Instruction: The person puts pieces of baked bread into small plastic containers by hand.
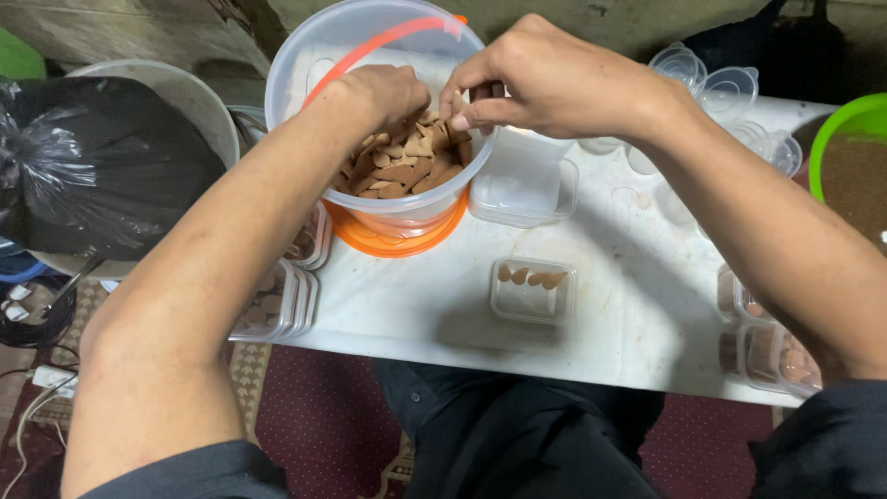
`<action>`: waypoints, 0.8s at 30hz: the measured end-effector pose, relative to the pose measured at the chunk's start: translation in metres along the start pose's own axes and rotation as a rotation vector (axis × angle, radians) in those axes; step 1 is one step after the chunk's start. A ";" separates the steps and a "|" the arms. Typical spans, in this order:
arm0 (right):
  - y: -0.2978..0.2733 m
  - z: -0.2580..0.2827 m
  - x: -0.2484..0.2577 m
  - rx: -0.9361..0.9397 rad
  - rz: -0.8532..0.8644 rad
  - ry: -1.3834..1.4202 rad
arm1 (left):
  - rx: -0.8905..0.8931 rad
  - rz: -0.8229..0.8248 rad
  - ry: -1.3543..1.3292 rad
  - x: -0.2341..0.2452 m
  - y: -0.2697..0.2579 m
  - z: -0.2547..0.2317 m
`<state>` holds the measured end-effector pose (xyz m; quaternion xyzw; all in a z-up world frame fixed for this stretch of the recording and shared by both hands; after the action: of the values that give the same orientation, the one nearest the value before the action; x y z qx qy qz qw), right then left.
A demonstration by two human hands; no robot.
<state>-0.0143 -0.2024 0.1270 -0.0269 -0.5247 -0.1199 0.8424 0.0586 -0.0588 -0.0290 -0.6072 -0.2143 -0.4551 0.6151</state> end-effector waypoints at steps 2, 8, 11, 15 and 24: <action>-0.009 -0.002 0.004 -0.010 -0.043 0.020 | 0.016 0.028 -0.010 0.001 -0.003 -0.002; -0.032 0.005 0.012 0.006 -0.126 0.069 | 0.037 0.100 0.039 -0.004 0.000 -0.006; -0.043 0.007 0.007 -0.007 -0.157 0.100 | 0.092 0.144 0.026 -0.013 0.006 -0.003; -0.056 0.005 0.000 -0.043 -0.183 0.118 | 0.071 0.146 0.010 -0.016 0.008 0.001; -0.103 0.009 -0.005 -0.105 -0.267 0.153 | 0.059 -0.055 -0.333 0.033 -0.052 -0.002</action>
<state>-0.0487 -0.3001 0.1181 0.0081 -0.4511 -0.2599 0.8537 0.0316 -0.0628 0.0258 -0.6499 -0.3431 -0.3584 0.5758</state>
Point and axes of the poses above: each hand's wrist, its own y-axis towards the middle knuckle, its own x-axis out of the back of the hand, z = x × y, the point moved 6 cm from there along y, towards the middle knuckle, and after that the axes turned 6 degrees about x, right-handed, at the moved point
